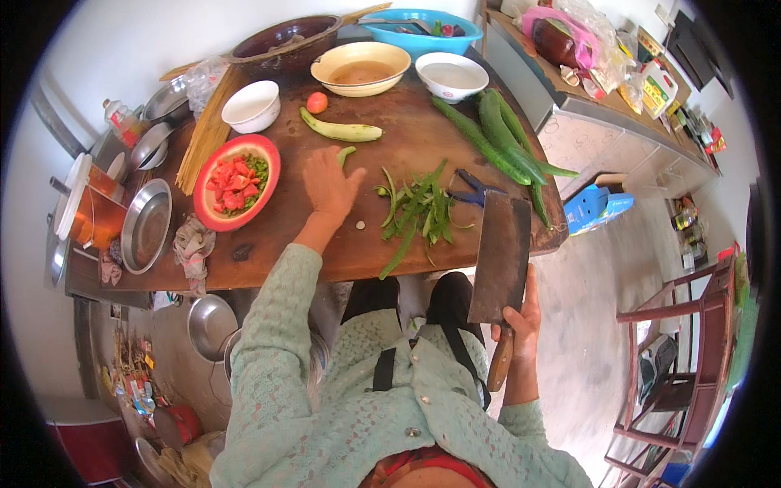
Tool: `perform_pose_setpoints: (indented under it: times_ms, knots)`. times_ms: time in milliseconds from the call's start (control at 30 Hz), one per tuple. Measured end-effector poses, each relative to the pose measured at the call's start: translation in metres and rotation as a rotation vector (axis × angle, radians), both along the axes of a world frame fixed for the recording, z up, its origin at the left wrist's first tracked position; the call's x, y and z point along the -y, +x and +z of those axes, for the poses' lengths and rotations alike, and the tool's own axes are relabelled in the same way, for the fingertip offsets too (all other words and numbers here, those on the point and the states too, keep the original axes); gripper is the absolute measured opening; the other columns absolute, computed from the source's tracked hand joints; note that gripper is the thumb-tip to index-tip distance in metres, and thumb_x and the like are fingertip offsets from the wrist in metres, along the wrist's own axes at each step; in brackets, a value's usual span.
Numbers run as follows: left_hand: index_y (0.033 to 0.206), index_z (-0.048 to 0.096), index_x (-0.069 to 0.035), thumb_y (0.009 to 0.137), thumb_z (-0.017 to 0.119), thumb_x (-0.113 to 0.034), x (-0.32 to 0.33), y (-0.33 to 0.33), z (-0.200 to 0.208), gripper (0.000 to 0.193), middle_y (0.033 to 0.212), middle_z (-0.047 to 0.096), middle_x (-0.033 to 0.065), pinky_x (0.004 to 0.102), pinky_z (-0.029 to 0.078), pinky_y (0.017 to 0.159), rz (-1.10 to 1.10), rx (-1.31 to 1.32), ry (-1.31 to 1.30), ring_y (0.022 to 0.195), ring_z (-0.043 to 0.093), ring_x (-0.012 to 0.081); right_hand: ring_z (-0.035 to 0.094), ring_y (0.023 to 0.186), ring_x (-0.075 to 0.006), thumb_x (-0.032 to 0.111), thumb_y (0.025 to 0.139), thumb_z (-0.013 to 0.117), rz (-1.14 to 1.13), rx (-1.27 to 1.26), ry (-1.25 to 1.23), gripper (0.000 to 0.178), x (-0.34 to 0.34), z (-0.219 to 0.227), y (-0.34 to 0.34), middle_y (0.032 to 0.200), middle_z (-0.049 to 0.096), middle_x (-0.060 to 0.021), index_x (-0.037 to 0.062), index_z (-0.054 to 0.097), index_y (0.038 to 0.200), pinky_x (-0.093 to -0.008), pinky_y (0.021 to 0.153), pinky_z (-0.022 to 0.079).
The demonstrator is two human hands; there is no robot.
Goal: The person peels a green vegetable using a peeler, then uses a cleaver to cut it into smaller pieces on a wooden cutting board. The person also wipes the board with a cloth and places the cut pieces into a metal bowl.
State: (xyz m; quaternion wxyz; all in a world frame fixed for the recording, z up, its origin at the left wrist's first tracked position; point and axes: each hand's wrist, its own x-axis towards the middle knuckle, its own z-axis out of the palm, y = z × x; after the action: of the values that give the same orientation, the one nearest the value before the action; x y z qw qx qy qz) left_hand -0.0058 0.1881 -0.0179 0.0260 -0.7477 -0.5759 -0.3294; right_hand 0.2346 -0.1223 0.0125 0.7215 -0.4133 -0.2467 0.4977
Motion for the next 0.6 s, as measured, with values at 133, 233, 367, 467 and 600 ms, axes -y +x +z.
perform_pose_setpoints:
  times_ms: [133, 233, 367, 467, 600]
  knots:
    - [0.129, 0.050, -0.011, 0.061, 0.078, -0.060, 0.041, 0.046, 0.019, 0.088, 0.134, 0.046, 0.0174, 0.0541, 0.033, 0.102, -0.448, -0.014, -0.147, 0.128, 0.038, 0.0383, 0.061, 0.056, -0.0161, 0.003, 0.076, 0.062, -0.034, 0.001, -0.006, 0.095, -0.003, -0.001, 0.004, 0.122, 0.055, -0.0235, 0.0048, 0.007, 0.152, -0.0225, 0.039, 0.049]
    - [0.138, 0.045, -0.013, 0.061, 0.071, -0.072, 0.068, 0.081, 0.023, 0.100, 0.143, 0.039, 0.0187, 0.0627, 0.028, 0.103, -0.467, -0.226, -0.155, 0.135, 0.031, 0.0415, 0.061, 0.055, -0.0163, 0.003, 0.076, 0.063, -0.054, -0.018, 0.013, 0.095, -0.004, 0.001, 0.001, 0.122, 0.055, -0.0233, 0.0054, 0.006, 0.153, -0.0229, 0.039, 0.049]
    - [0.145, 0.039, -0.015, 0.062, 0.066, -0.078, 0.071, 0.106, 0.007, 0.108, 0.150, 0.031, 0.0173, 0.0693, 0.019, 0.105, -0.423, -0.390, -0.316, 0.142, 0.019, 0.0413, 0.061, 0.057, -0.0171, 0.002, 0.075, 0.064, -0.027, -0.018, 0.034, 0.096, 0.001, -0.001, 0.005, 0.123, 0.055, -0.0230, 0.0055, 0.006, 0.153, -0.0231, 0.040, 0.050]
    - [0.141, 0.045, -0.016, 0.071, 0.066, -0.069, 0.068, 0.109, -0.001, 0.090, 0.148, 0.034, 0.0156, 0.0707, 0.018, 0.105, -0.344, -0.388, -0.352, 0.141, 0.023, 0.0397, 0.062, 0.059, -0.0181, -0.009, 0.079, 0.055, 0.004, -0.085, 0.055, 0.090, 0.005, -0.004, 0.009, 0.131, 0.050, -0.0217, 0.0102, 0.007, 0.154, -0.0246, 0.043, 0.052]
    - [0.128, 0.055, -0.018, 0.081, 0.064, -0.052, 0.060, 0.097, -0.012, 0.058, 0.142, 0.041, 0.0133, 0.0720, 0.018, 0.103, -0.322, -0.261, -0.317, 0.139, 0.028, 0.0360, 0.062, 0.057, -0.0169, 0.002, 0.076, 0.064, -0.044, -0.033, 0.031, 0.096, 0.002, -0.001, 0.005, 0.123, 0.054, -0.0233, 0.0048, 0.006, 0.153, -0.0233, 0.040, 0.050]
